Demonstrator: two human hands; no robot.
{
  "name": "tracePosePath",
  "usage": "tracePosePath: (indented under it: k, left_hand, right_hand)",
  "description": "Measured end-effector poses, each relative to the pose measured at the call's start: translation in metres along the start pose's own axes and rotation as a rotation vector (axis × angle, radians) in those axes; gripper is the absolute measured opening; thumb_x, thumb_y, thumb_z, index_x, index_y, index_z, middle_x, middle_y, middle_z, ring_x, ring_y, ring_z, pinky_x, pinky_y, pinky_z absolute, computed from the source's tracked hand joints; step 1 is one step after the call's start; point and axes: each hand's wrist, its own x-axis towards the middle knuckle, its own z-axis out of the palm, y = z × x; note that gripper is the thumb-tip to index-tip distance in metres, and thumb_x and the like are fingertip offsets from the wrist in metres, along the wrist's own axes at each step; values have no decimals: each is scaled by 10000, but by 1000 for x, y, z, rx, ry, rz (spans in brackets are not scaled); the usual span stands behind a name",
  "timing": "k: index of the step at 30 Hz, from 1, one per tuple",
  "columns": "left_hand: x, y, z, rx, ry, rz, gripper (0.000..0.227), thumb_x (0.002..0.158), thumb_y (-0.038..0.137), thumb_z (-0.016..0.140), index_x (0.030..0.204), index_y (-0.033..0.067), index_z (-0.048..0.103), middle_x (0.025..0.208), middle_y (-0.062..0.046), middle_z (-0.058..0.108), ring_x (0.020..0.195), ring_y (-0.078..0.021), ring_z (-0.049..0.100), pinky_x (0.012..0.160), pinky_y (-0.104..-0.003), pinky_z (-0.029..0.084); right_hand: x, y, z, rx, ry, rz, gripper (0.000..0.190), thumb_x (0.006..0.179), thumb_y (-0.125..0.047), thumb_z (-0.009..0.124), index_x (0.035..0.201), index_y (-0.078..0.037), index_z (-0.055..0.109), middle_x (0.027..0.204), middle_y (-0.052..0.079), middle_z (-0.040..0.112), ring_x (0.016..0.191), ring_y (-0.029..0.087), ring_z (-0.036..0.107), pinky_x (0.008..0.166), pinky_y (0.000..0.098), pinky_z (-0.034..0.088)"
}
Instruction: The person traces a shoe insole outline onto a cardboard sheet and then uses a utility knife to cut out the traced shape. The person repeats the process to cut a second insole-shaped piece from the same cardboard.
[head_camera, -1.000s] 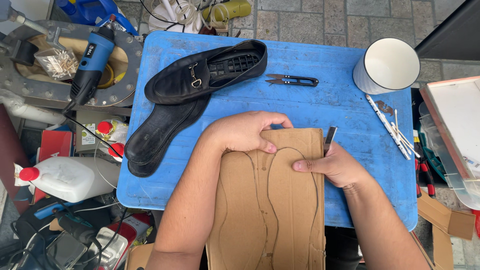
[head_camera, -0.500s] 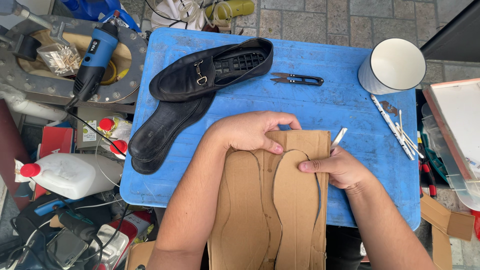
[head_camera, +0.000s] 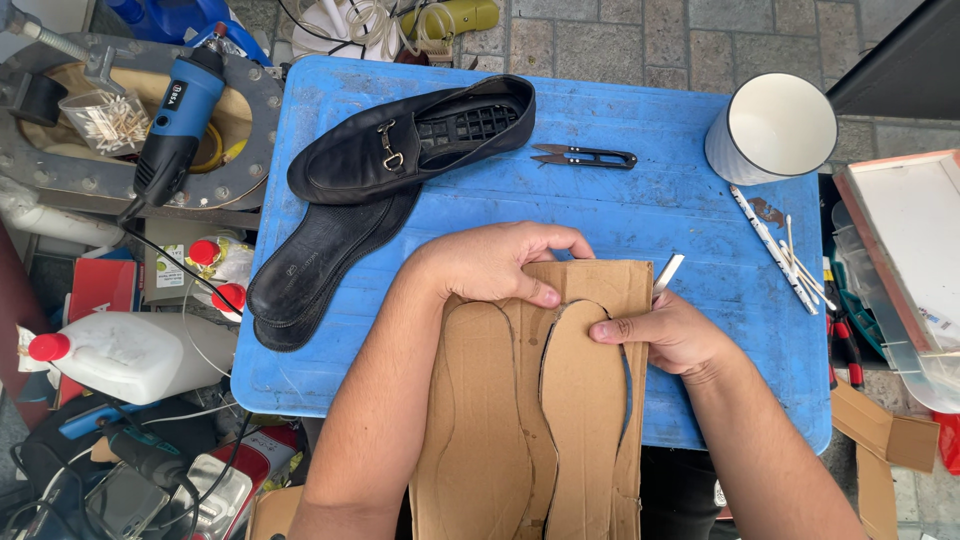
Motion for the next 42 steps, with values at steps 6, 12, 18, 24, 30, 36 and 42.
tracePosePath:
  k: [6,12,18,24,30,36,42]
  left_hand:
    - [1,5,5,62,84,-30,383,870,259,780,1188,67,691,978,-43,766,892,-111,654,803,-278,543]
    - [1,5,4,226,135,-65,423,728,320,873,1023,53,729,896,-47,784,806,-139,701,719,-307,548]
    - [9,3,11,460,199,-265,459,667,348,893,974,50,727,877,-128,760,815,-256,735,713,-394,549]
    - [5,11,35,639,359,-293,446,677,352,888,955,43,725,965,-173,740,965,-375,696,789,-485,530]
    - [-3,9,58,798,437,-260,326,835,325,793,898,36,655,829,-157,744,901,-351,713,859,-491,491]
    - [-8,11,72,843,577,-81,252,870,222,786,886,22,633,794,-114,708,783,-318,709,798,-472,500]
    - [-4,14,42,672,305,-298,515,586,344,939,911,49,670,846,-124,733,843,-299,719,753,-449,554]
  right_hand:
    - [-1,0,0,-24,-20,-6,577,672,3,842,1231,-3,699,1101,127,772,1008,238,737,892,405,577]
    - [-1,-5,5,-27,60,66,502,718,-12,811,1210,16,717,1110,147,786,1008,254,747,902,394,573]
    - [-4,-8,11,-106,76,21,486,719,-10,812,1197,2,723,1116,128,785,1009,229,741,900,381,572]
    - [-7,-12,18,-258,67,-15,477,725,-18,805,1198,-19,739,1106,95,792,991,197,732,890,355,559]
    - [-5,-11,19,-245,8,-51,460,742,-1,776,1200,-19,737,1101,71,792,997,181,726,896,341,558]
    - [-1,-11,16,-201,12,-34,437,746,17,776,1181,8,736,1081,101,786,976,213,722,891,365,560]
    - [-6,-11,17,-217,16,-54,475,723,12,787,1193,-16,727,1095,84,787,999,202,728,901,360,562]
